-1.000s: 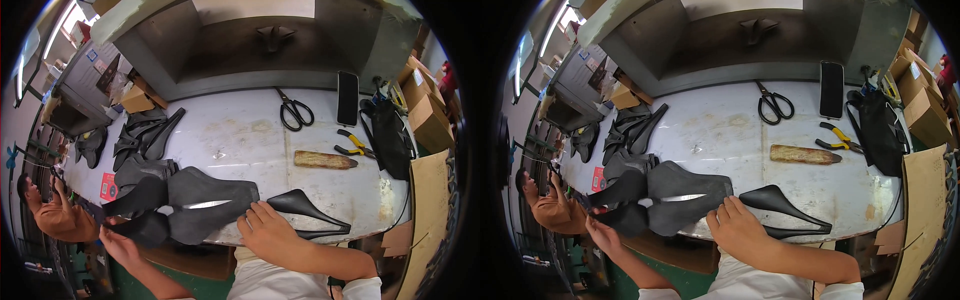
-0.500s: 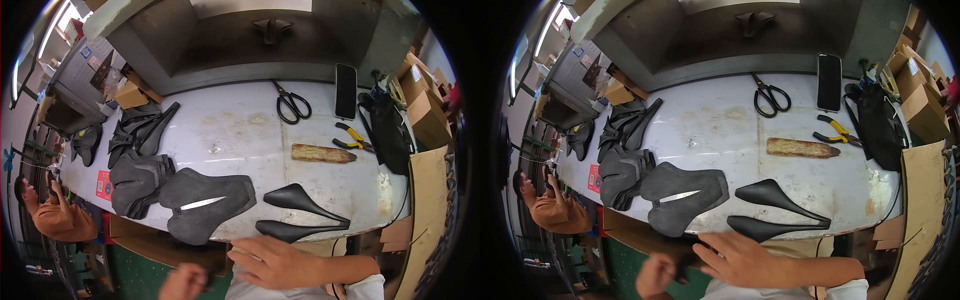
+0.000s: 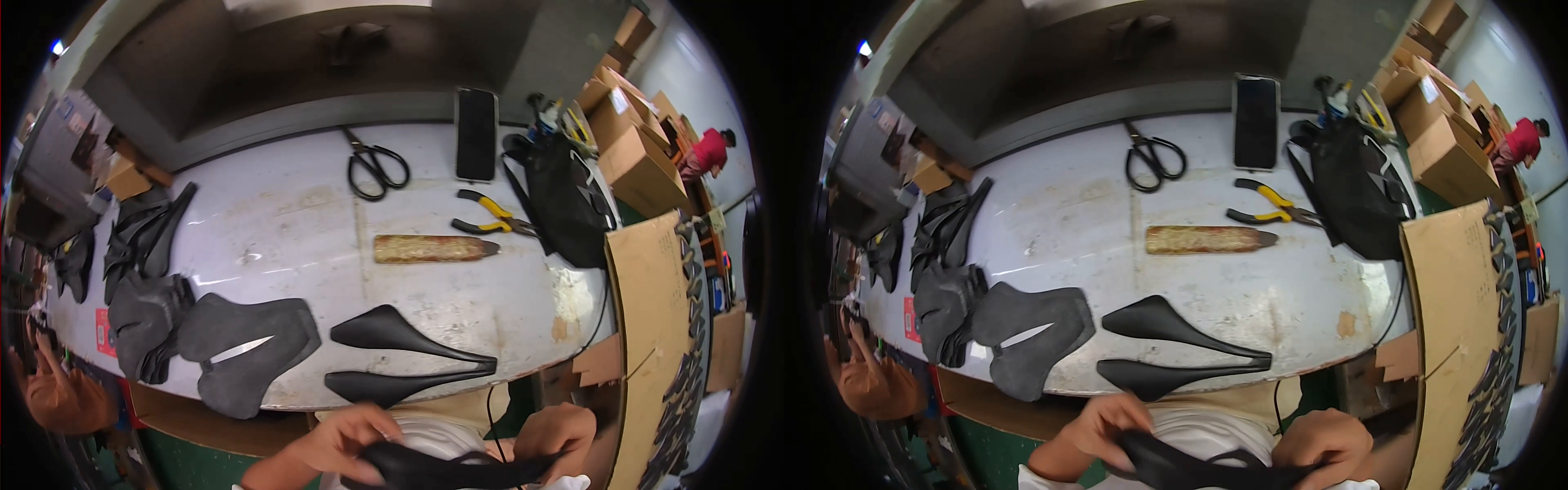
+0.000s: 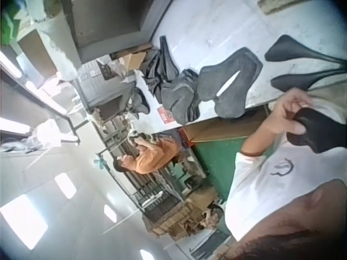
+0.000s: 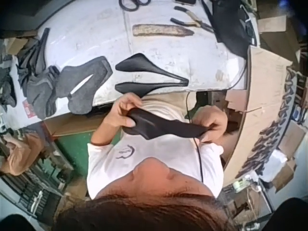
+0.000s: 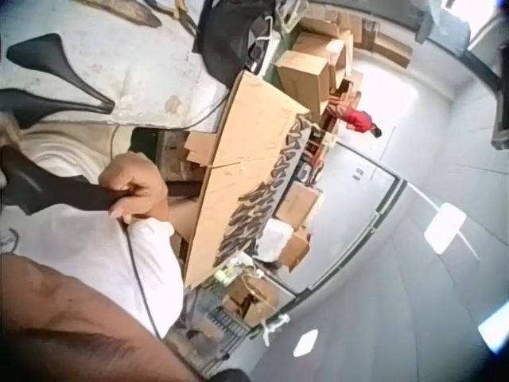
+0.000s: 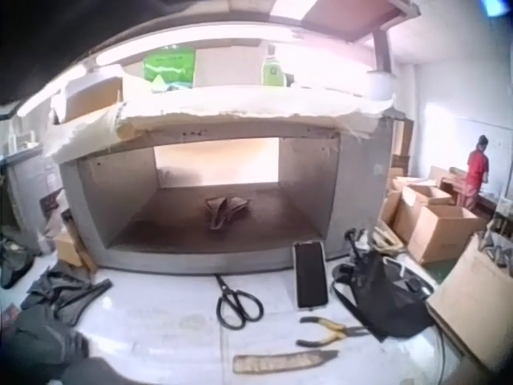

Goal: Inspecting and aligning fabric covers for bicycle saddle components at a manufacturing workbench.

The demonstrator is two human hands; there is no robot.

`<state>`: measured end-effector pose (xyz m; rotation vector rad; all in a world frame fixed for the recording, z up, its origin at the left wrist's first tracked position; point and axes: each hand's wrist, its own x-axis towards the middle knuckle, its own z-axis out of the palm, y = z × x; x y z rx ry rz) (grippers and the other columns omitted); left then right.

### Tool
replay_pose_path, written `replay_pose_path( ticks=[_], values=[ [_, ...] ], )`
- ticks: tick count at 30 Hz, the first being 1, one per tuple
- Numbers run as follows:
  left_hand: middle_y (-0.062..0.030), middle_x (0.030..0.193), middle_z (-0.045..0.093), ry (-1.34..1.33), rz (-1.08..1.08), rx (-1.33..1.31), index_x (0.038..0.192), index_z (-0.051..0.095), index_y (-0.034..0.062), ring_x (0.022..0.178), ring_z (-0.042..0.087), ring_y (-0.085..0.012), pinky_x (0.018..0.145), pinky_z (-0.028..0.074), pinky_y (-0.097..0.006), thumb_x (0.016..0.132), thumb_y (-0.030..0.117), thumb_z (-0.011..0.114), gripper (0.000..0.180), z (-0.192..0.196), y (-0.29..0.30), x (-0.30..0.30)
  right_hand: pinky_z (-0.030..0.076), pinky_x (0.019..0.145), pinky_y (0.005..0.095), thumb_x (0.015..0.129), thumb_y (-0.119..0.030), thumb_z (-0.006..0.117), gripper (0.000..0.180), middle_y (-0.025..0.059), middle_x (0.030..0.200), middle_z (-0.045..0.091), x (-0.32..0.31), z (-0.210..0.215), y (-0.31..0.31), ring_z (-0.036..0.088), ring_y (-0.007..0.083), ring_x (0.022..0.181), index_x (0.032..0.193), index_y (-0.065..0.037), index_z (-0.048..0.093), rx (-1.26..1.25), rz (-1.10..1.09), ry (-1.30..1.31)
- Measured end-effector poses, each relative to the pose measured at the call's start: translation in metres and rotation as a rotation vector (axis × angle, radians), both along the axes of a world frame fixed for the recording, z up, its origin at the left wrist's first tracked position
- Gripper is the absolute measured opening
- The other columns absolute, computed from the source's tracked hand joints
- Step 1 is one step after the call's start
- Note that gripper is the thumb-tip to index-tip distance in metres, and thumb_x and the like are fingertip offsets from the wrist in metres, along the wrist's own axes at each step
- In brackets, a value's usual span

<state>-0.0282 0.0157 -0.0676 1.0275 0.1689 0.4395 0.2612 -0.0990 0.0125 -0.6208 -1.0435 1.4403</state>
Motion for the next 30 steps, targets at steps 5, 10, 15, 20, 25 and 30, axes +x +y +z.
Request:
replay_pose_path(
  ticks=[5, 10, 15, 20, 25, 30],
  values=[
    [-0.0272, 0.112, 0.063, -0.115, 0.355, -0.518, 0.154, -0.004, 0.0247, 0.097, 0.064, -0.0448, 0.080, 0.053, -0.057, 0.089, 0.008, 0.063, 0.095, 0.036, -0.040, 0.020, 0.033, 0.036, 0.0363, 0.073, -0.015, 0.086, 0.039, 0.0107, 0.045, 0.045, 0.007, -0.001, -0.008, 0.048, 0.0273, 0.035, 0.052, 0.000, 0.056, 0.144, -0.144, -0.038],
    [-0.0186, 0.086, 0.069, 0.260, 0.550, 0.962, 0.110, 0.071, 0.0034, 0.064, 0.066, -0.0278, 0.059, 0.053, -0.035, 0.068, 0.000, 0.080, 0.042, 0.060, -0.002, 0.021, 0.036, 0.043, 0.0341, 0.075, -0.011, 0.084, 0.030, 0.0094, 0.051, 0.049, 0.028, -0.009, -0.024, 0.048, 0.0237, 0.043, 0.066, 0.000, 0.057, 0.004, -0.266, -0.179],
    [-0.0154, 0.108, 0.066, 0.686, 0.614, 0.841, 0.132, 0.055, -0.0011, 0.094, 0.064, -0.0197, 0.077, 0.050, -0.029, 0.065, 0.006, 0.083, 0.073, 0.052, 0.006, 0.022, 0.029, 0.044, 0.0218, 0.081, -0.007, 0.079, 0.021, -0.0022, 0.055, 0.055, 0.021, -0.047, 0.005, 0.042, 0.0019, 0.049, 0.075, 0.000, 0.060, -0.484, -0.662, -0.546],
    [-0.0151, 0.130, 0.056, 0.701, 0.511, 0.423, 0.140, 0.044, -0.0072, 0.109, 0.061, -0.0193, 0.082, 0.052, -0.023, 0.059, -0.010, 0.078, 0.088, 0.052, 0.037, 0.040, 0.028, 0.046, 0.0204, 0.083, -0.006, 0.076, 0.020, -0.0033, 0.054, 0.049, 0.028, -0.068, 0.010, 0.040, 0.0014, 0.049, 0.076, 0.000, 0.059, -0.549, -0.586, -0.620],
    [-0.0196, 0.141, 0.048, 0.645, 0.418, 0.377, 0.143, 0.038, -0.0098, 0.118, 0.058, -0.0226, 0.087, 0.052, -0.025, 0.057, -0.015, 0.074, 0.093, 0.047, 0.048, 0.032, 0.031, 0.044, 0.0204, 0.084, -0.007, 0.075, 0.019, -0.0010, 0.053, 0.050, 0.028, -0.061, 0.022, 0.047, 0.0008, 0.049, 0.078, 0.002, 0.060, -0.657, -0.445, -0.635],
    [-0.0205, 0.143, 0.048, 0.688, 0.435, 0.436, 0.143, 0.038, -0.0099, 0.119, 0.058, -0.0230, 0.088, 0.052, -0.025, 0.057, -0.015, 0.074, 0.093, 0.038, 0.049, 0.022, 0.033, 0.044, 0.0205, 0.084, -0.007, 0.075, 0.018, -0.0005, 0.054, 0.051, 0.027, -0.062, 0.026, 0.050, 0.0011, 0.049, 0.080, 0.002, 0.060, -0.663, -0.437, -0.666]
  ],
)
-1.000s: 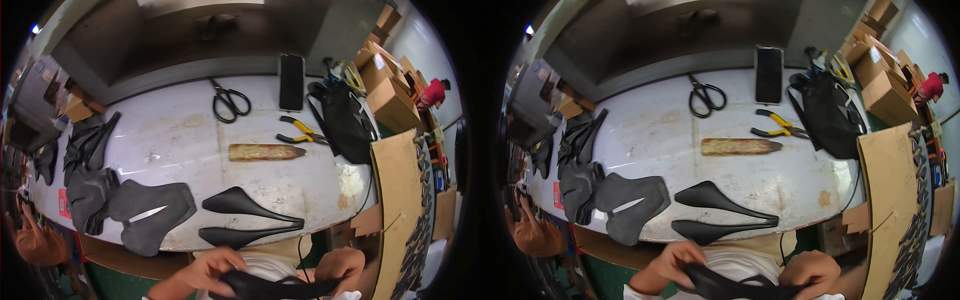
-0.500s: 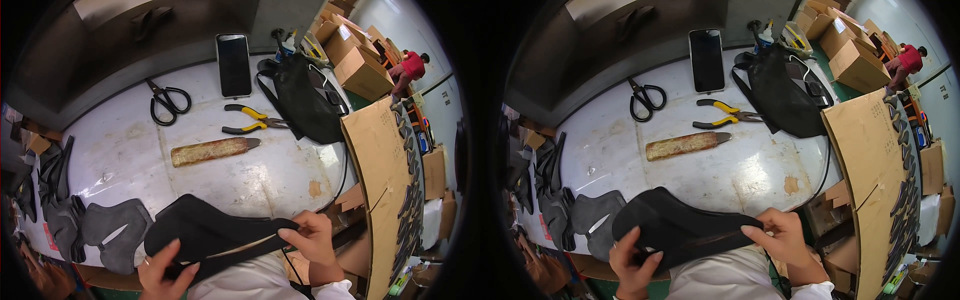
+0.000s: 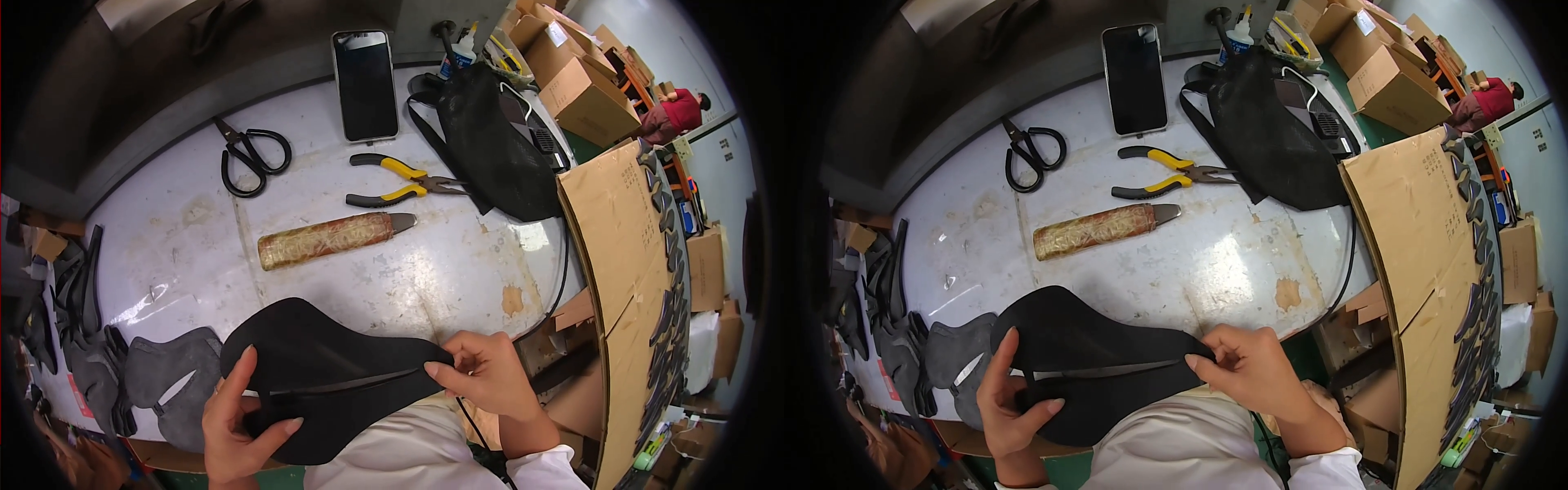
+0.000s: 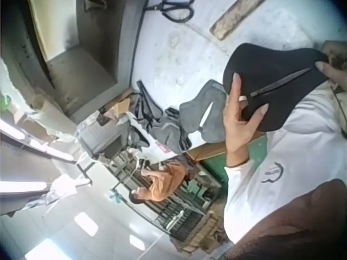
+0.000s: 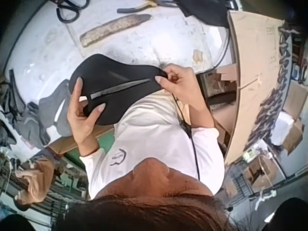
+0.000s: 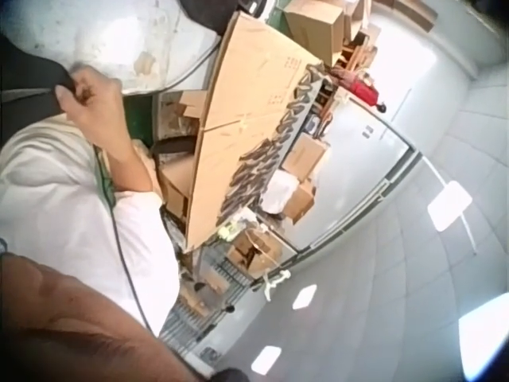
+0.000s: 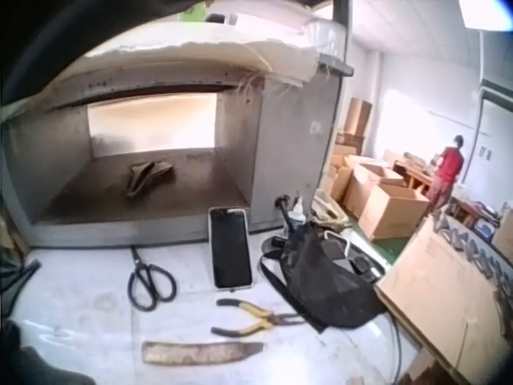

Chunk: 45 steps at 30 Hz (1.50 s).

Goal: Inspecting and aligning fabric covers for bicycle saddle components at a manufacturing workbench.

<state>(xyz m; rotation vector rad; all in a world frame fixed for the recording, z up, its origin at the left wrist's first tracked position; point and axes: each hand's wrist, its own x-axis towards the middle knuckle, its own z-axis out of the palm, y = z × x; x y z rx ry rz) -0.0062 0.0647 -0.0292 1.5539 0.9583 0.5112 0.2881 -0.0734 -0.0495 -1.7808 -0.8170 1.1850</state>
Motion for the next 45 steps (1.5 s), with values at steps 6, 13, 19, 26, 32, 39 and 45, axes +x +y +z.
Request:
replay_pose_path(
  ticks=[6, 13, 19, 26, 32, 39, 45],
  values=[
    [-0.0194, 0.141, 0.049, -0.022, 0.122, -0.045, 0.142, 0.040, -0.0098, 0.120, 0.057, -0.0226, 0.087, 0.052, -0.025, 0.056, -0.015, 0.073, 0.092, 0.003, -0.006, 0.004, 0.036, 0.044, 0.0224, 0.083, -0.010, 0.076, 0.020, 0.0013, 0.054, 0.051, -0.003, 0.000, 0.003, 0.049, 0.0033, 0.049, 0.080, 0.003, 0.060, -0.035, 0.038, -0.096],
    [-0.0190, 0.126, 0.054, 0.414, 0.170, 0.383, 0.144, 0.041, -0.0002, 0.076, 0.057, -0.0116, 0.064, 0.048, -0.022, 0.060, -0.008, 0.077, 0.092, 0.003, -0.018, 0.017, 0.034, 0.043, 0.0231, 0.078, -0.007, 0.077, 0.021, 0.0018, 0.051, 0.050, -0.019, 0.011, 0.017, 0.043, 0.0037, 0.046, 0.079, 0.003, 0.059, -0.015, 0.091, -0.404],
    [-0.0095, 0.102, 0.056, 0.228, 0.349, -0.120, 0.139, 0.040, 0.0001, 0.091, 0.057, -0.0113, 0.066, 0.049, -0.023, 0.071, 0.009, 0.085, 0.082, -0.014, -0.035, -0.002, 0.039, 0.043, 0.0211, 0.082, -0.006, 0.075, 0.019, 0.0008, 0.054, 0.057, -0.014, 0.006, 0.016, 0.054, 0.0033, 0.049, 0.089, 0.003, 0.060, -0.031, 0.056, -0.269],
    [-0.0101, 0.119, 0.053, -0.427, 0.701, 0.179, 0.129, 0.046, 0.0008, 0.107, 0.054, -0.0144, 0.083, 0.052, -0.029, 0.075, 0.010, 0.081, 0.066, -0.036, -0.047, 0.010, 0.037, 0.049, 0.0202, 0.088, -0.013, 0.072, 0.018, -0.0010, 0.061, 0.059, 0.005, 0.009, 0.004, 0.051, 0.0023, 0.053, 0.091, 0.003, 0.065, -0.017, 0.225, 0.222],
    [-0.0122, 0.096, 0.069, -0.762, 0.326, -0.446, 0.101, 0.065, -0.0052, 0.088, 0.067, -0.0209, 0.081, 0.054, -0.033, 0.078, 0.005, 0.075, 0.026, -0.012, -0.038, -0.002, 0.053, 0.081, 0.0393, 0.091, -0.063, 0.052, 0.080, 0.0229, 0.119, 0.060, -0.048, -0.002, 0.021, 0.065, 0.0269, 0.098, 0.126, 0.008, 0.049, 0.338, 0.046, 0.518],
    [-0.0151, 0.079, 0.069, -0.698, -0.281, 0.616, 0.079, 0.071, -0.0035, 0.075, 0.070, -0.0285, 0.060, 0.056, -0.033, 0.082, 0.012, 0.070, 0.015, 0.058, -0.001, -0.022, 0.048, 0.093, 0.0440, 0.086, -0.059, 0.062, 0.076, 0.0217, 0.111, 0.063, -0.046, -0.003, 0.029, 0.063, 0.0346, 0.101, 0.121, 0.008, 0.057, 0.659, 0.333, 0.802],
    [-0.0086, 0.096, 0.071, -0.189, -0.402, 1.368, 0.097, 0.072, 0.0059, 0.085, 0.069, -0.0253, 0.075, 0.053, -0.033, 0.079, 0.013, 0.075, 0.020, 0.082, -0.040, 0.001, 0.051, 0.086, 0.0332, 0.074, -0.001, 0.080, 0.036, 0.0196, 0.114, 0.063, -0.052, 0.062, 0.046, 0.064, 0.0267, 0.103, 0.108, -0.001, 0.069, 0.763, 0.371, -0.167]
  ],
)
